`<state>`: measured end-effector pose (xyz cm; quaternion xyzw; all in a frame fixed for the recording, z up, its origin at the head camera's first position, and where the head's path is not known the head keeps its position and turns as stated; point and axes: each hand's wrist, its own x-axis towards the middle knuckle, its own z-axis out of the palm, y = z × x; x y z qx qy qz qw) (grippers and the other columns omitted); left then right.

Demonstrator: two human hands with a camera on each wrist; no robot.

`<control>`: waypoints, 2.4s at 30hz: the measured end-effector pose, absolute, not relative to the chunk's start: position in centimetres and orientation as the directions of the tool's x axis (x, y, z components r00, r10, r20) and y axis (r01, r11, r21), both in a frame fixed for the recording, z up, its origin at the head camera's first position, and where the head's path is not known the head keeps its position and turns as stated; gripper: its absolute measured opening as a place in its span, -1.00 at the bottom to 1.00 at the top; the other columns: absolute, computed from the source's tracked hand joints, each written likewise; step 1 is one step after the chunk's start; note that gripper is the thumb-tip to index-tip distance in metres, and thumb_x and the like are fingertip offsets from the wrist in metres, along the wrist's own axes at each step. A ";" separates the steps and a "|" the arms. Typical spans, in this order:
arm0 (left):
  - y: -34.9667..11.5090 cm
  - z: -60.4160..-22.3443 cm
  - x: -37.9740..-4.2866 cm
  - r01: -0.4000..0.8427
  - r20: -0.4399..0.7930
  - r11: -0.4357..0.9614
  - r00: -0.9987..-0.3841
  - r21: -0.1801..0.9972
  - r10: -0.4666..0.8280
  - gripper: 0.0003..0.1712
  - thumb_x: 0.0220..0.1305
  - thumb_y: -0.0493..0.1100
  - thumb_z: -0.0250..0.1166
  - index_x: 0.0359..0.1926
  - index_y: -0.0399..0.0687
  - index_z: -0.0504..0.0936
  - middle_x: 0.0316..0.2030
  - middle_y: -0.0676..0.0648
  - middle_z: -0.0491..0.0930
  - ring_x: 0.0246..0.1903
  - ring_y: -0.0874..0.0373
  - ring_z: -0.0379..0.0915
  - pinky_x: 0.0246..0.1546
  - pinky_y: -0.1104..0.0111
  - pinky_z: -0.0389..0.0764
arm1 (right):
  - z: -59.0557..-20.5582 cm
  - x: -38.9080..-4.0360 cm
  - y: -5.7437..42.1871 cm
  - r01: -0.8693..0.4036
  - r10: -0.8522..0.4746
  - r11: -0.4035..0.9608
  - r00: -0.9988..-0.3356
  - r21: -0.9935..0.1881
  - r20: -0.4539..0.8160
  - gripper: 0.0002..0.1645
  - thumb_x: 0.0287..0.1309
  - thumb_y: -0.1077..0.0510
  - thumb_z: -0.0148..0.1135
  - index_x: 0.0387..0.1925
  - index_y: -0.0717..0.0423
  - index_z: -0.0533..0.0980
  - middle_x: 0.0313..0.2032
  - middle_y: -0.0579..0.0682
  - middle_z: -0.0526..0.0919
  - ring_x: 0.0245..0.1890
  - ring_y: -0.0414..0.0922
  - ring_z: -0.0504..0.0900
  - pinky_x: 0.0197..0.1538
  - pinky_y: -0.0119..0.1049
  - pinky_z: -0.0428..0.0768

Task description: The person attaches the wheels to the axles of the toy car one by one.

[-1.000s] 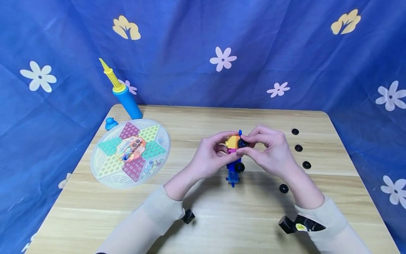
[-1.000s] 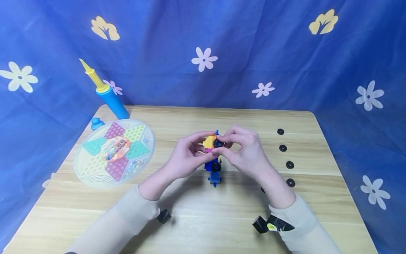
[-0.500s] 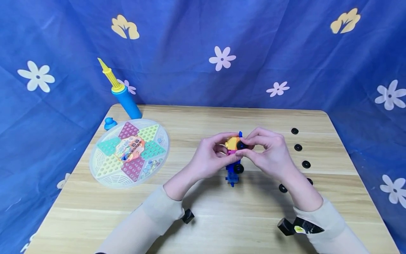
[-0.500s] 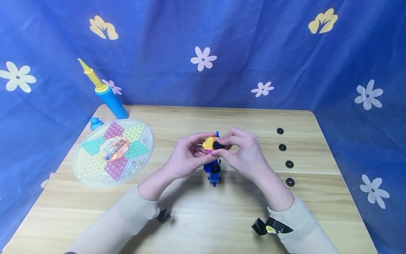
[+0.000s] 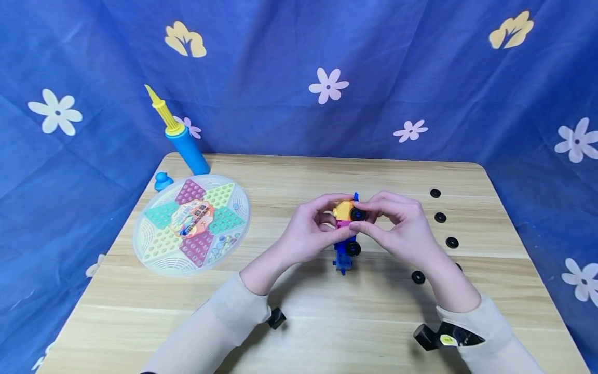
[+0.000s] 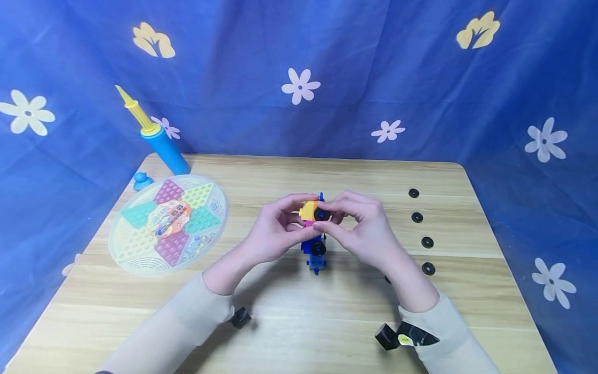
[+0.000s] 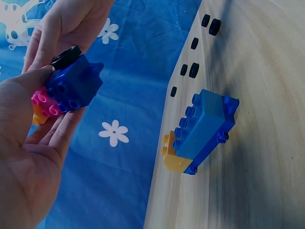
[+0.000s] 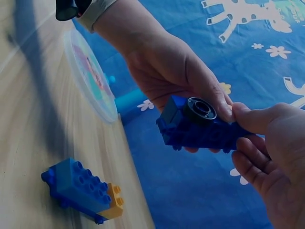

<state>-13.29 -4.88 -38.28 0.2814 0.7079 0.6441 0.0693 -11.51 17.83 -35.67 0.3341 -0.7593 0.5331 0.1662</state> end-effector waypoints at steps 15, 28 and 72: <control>-4.8 -38.3 -13.4 0.302 0.265 -0.013 -0.813 0.953 0.518 -0.34 0.26 -0.37 0.54 0.36 -0.06 0.59 0.04 -0.06 0.66 -0.27 0.02 0.75 -0.21 0.17 0.81 | -36.0 -11.6 18.4 -0.729 -0.353 0.204 -0.677 -0.653 0.646 -0.45 -0.12 0.54 0.64 -0.02 0.22 0.77 -0.31 -0.10 0.74 -0.37 -0.17 0.65 -0.21 -0.39 0.65; -5.0 -38.2 -13.5 0.294 0.224 0.093 -0.867 0.951 0.445 -0.25 0.19 -0.30 0.62 0.37 -0.09 0.52 -0.05 -0.05 0.75 -0.18 0.08 0.72 -0.10 0.25 0.78 | -36.4 -11.4 18.7 -0.716 -0.308 0.187 -0.693 -0.673 0.652 -0.58 -0.10 0.57 0.61 -0.20 0.15 0.78 -0.33 -0.05 0.75 -0.38 -0.15 0.64 -0.24 -0.40 0.67; -6.1 -38.1 -13.4 0.650 0.494 0.244 -0.726 0.720 0.478 -0.50 0.02 -0.36 0.69 0.04 -0.07 0.82 -0.04 0.05 0.78 0.01 0.27 0.62 0.03 0.34 0.67 | -36.9 -11.6 18.3 -0.791 -0.447 0.198 -0.599 -0.579 0.665 -0.42 -0.17 0.46 0.68 0.01 0.26 0.75 -0.05 0.05 0.79 -0.09 -0.02 0.77 0.01 -0.39 0.70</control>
